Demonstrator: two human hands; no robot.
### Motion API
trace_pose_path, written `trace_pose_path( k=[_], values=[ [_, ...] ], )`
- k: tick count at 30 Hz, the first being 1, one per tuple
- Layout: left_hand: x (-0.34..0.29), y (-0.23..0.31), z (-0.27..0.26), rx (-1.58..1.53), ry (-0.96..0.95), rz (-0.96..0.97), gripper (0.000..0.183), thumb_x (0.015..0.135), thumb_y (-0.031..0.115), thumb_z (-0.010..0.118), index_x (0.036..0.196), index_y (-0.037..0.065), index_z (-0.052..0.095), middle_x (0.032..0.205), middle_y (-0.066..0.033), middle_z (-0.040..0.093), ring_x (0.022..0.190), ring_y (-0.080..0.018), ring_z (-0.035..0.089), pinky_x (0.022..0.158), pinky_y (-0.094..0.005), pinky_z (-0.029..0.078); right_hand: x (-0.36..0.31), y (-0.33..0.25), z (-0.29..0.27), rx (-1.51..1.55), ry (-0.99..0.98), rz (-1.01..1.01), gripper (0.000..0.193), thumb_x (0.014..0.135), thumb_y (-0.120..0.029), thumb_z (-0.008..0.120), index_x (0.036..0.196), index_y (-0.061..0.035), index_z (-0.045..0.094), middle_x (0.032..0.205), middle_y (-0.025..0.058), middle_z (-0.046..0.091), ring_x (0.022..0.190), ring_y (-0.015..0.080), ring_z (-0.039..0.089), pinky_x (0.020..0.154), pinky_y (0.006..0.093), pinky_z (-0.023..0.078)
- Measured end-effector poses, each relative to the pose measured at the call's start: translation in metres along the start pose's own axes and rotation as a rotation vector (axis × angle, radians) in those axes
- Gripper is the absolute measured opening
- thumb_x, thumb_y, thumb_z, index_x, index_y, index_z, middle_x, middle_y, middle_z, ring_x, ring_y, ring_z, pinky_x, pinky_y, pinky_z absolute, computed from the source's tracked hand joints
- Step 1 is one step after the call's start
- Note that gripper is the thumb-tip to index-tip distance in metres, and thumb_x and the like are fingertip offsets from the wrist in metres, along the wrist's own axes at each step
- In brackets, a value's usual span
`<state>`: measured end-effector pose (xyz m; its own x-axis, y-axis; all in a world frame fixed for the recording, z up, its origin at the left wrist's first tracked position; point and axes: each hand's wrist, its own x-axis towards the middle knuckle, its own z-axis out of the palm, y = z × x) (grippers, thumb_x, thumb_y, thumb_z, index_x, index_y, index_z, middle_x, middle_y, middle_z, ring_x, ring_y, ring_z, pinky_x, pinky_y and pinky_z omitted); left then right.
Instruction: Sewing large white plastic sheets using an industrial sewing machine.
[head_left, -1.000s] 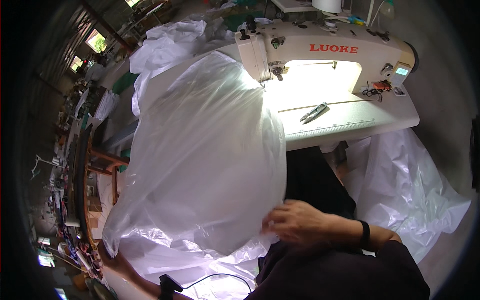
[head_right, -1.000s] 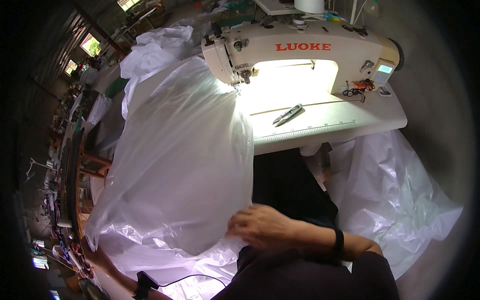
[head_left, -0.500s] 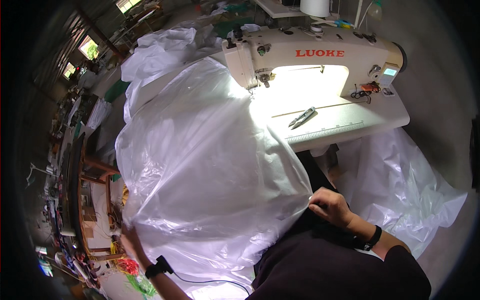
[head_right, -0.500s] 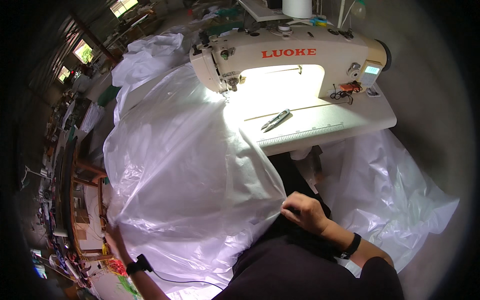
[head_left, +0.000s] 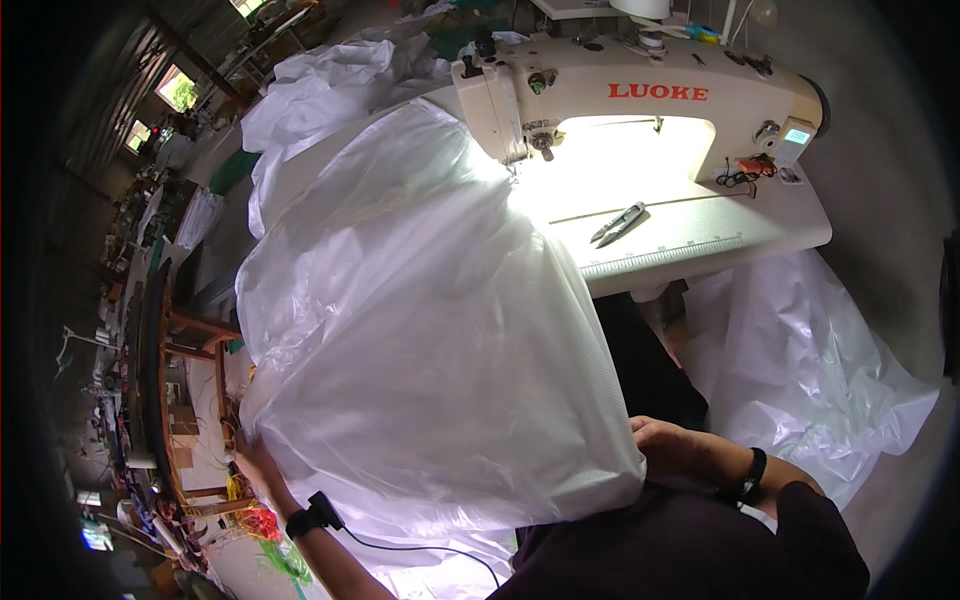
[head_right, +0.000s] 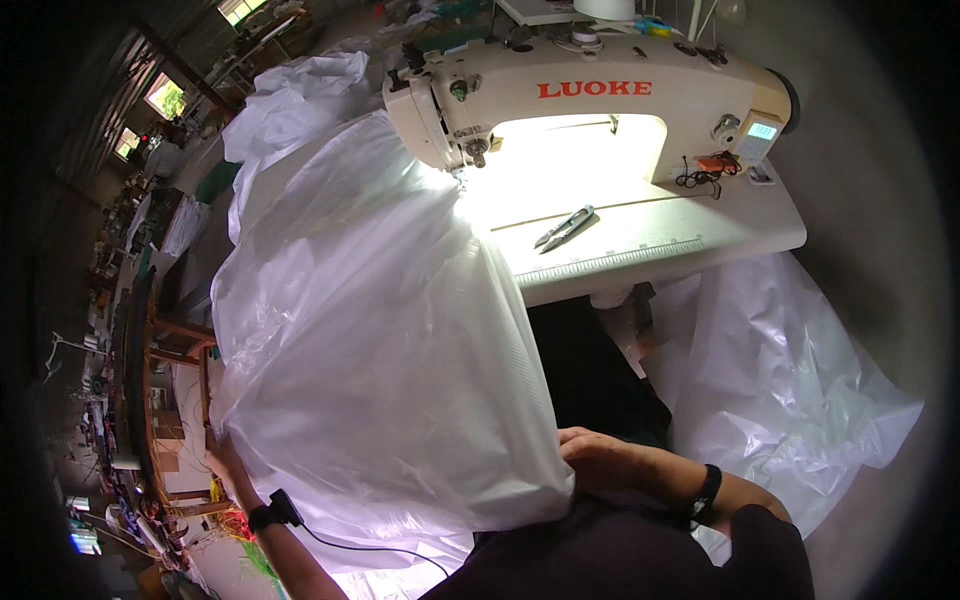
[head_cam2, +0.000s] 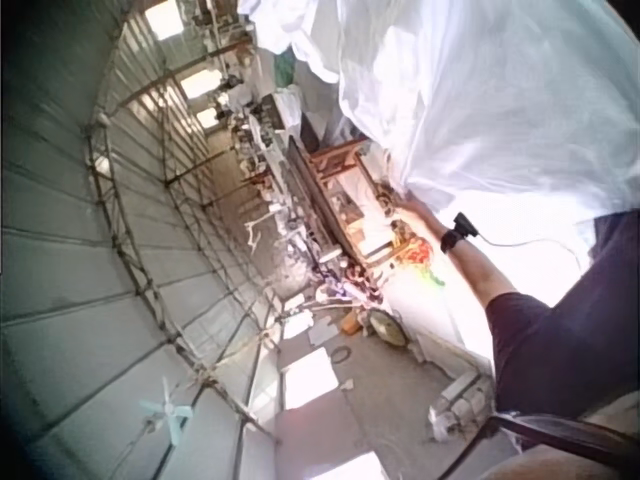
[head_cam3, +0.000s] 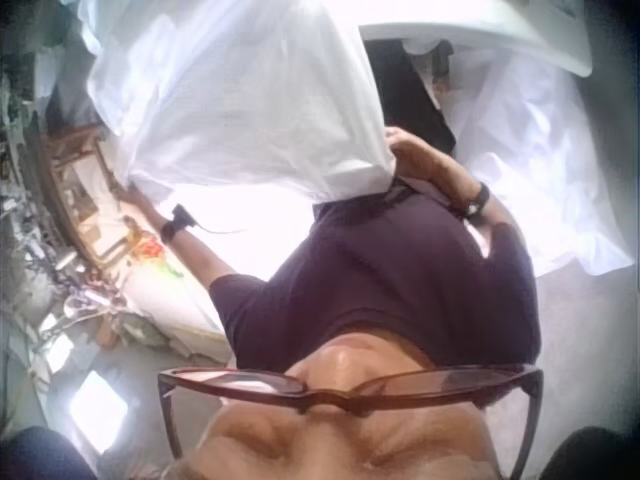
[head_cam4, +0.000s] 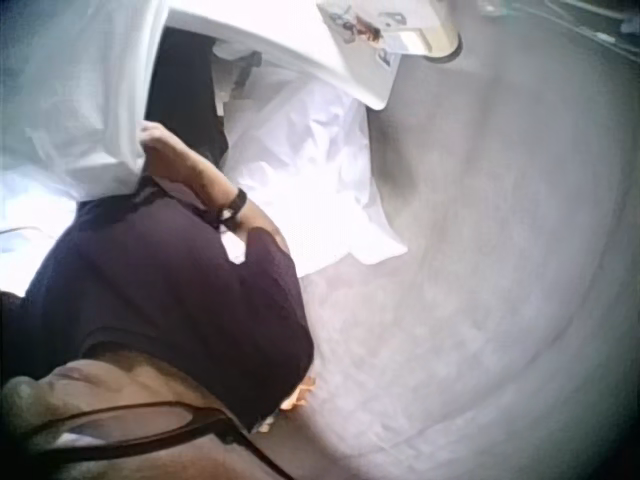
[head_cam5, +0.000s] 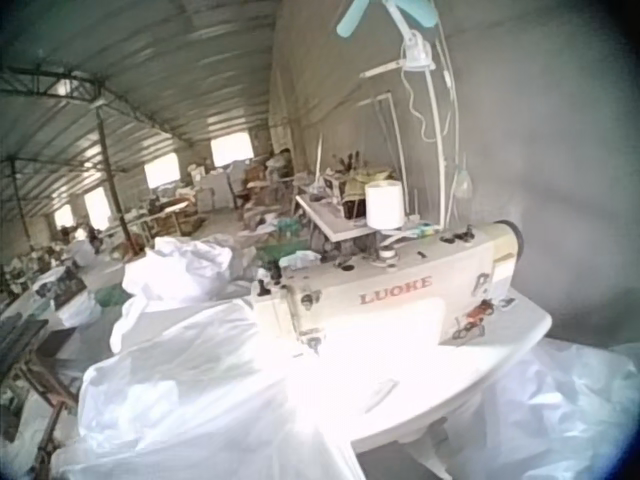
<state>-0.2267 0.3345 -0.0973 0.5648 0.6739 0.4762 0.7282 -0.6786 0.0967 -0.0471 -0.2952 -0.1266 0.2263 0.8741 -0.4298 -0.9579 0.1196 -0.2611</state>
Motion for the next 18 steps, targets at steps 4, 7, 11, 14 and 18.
trace_pose_path(
  k=[4, 7, 11, 14, 18],
  values=[
    [0.002, -0.009, 0.049, 0.041, -0.061, -0.065, 0.044, 0.084, 0.019, 0.066, 0.121, -0.002, 0.058, 0.108, -0.0254, 0.066, 0.096, -0.0426, 0.064, 0.08, -0.0465, 0.051, -0.008, -0.001, -0.029, -0.699, 0.279, 0.249, 0.016, 0.091, -0.018, 0.067, 0.098, -0.0056, 0.061, 0.088, 0.0004, 0.063, 0.078, 0.008, 0.061, 0.073, 0.0242, 0.051],
    [0.001, 0.009, 0.077, 0.093, -0.335, -0.175, 0.053, 0.084, 0.025, 0.068, 0.131, 0.004, 0.053, 0.117, -0.021, 0.063, 0.103, -0.0391, 0.063, 0.084, -0.0459, 0.051, -0.004, -0.012, -0.037, -0.618, 0.456, -0.185, 0.042, 0.093, -0.026, 0.066, 0.126, -0.0041, 0.052, 0.114, 0.0064, 0.061, 0.106, 0.0146, 0.059, 0.091, 0.0295, 0.047],
    [-0.019, 0.099, 0.034, 0.011, -0.059, 0.072, 0.051, 0.088, 0.014, 0.059, 0.137, 0.012, 0.047, 0.142, -0.0134, 0.044, 0.13, -0.0341, 0.044, 0.103, -0.0466, 0.041, 0.02, -0.029, -0.022, -0.631, 0.33, -0.287, 0.055, 0.097, -0.036, 0.056, 0.14, -0.0046, 0.038, 0.134, 0.0116, 0.051, 0.119, 0.0196, 0.053, 0.097, 0.0358, 0.046],
    [-0.067, 0.206, -0.047, -0.41, 0.064, 0.246, 0.056, 0.077, -0.011, 0.045, 0.131, 0.004, 0.05, 0.135, -0.0176, 0.049, 0.131, -0.0369, 0.042, 0.109, -0.0486, 0.034, 0.04, -0.027, -0.009, -0.535, 0.318, -0.248, 0.049, 0.098, -0.032, 0.056, 0.135, -0.0036, 0.044, 0.129, 0.0092, 0.056, 0.114, 0.0163, 0.056, 0.095, 0.0339, 0.048],
    [-0.136, 0.317, -0.117, -0.779, -0.506, 0.739, 0.06, 0.075, 0.019, 0.074, 0.129, 0.004, 0.052, 0.132, -0.0173, 0.053, 0.124, -0.0361, 0.05, 0.101, -0.047, 0.042, 0.048, -0.013, -0.005, -0.54, 0.194, -0.242, 0.029, 0.096, -0.018, 0.061, 0.12, -0.0015, 0.057, 0.106, 0.001, 0.066, 0.095, 0.0083, 0.061, 0.086, 0.026, 0.05]
  ],
)
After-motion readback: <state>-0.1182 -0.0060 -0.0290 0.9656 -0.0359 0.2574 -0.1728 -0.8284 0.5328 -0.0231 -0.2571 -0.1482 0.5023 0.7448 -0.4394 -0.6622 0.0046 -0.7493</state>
